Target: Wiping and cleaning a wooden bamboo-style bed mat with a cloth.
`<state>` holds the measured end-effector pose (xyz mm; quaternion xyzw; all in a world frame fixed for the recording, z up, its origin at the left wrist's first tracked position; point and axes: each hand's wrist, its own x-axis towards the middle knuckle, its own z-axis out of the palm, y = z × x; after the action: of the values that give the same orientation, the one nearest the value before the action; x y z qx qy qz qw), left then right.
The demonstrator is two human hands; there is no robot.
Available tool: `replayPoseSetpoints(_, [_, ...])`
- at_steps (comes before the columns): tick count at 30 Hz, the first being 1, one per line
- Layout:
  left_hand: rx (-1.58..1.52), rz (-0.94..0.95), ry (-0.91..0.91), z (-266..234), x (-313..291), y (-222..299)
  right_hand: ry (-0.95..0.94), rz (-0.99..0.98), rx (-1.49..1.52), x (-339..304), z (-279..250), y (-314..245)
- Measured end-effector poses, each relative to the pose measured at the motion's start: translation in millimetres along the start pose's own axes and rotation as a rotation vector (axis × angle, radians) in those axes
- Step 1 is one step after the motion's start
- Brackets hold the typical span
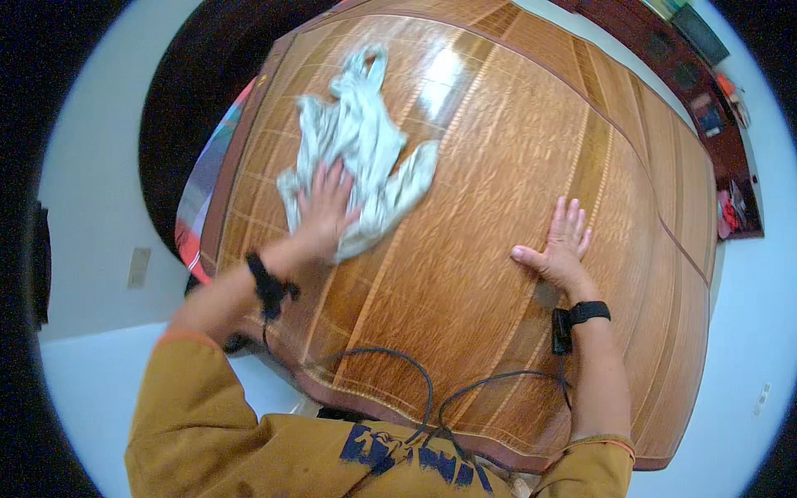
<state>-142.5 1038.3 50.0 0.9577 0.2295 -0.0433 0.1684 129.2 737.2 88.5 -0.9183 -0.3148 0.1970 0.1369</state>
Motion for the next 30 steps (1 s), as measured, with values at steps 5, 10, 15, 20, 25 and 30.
replayPoseSetpoints(5, [-0.084,-0.088,-0.165,82.6,-191.6,-9.0,0.003,0.012,-0.027,1.1,2.3,-0.1])
replayPoseSetpoints(10, [-0.076,-0.028,0.018,93.4,-185.3,-11.2,0.008,0.024,-0.048,-0.2,2.3,-8.5])
replayPoseSetpoints(15, [-0.126,-0.034,-0.008,28.8,-64.4,1.8,0.034,0.068,-0.124,-7.0,-4.1,-9.8])
replayPoseSetpoints(20, [-0.050,0.025,-0.007,-31.9,69.9,-20.7,-0.008,0.177,-0.166,-10.2,-17.3,-29.8])
replayPoseSetpoints(25, [0.008,0.064,-0.013,-52.6,104.4,-35.8,-0.003,0.036,-0.031,10.7,-37.4,-129.3])
replayPoseSetpoints(30, [-0.018,0.442,-0.053,-39.9,84.4,-63.5,0.044,0.210,-0.221,66.2,5.5,-165.5])
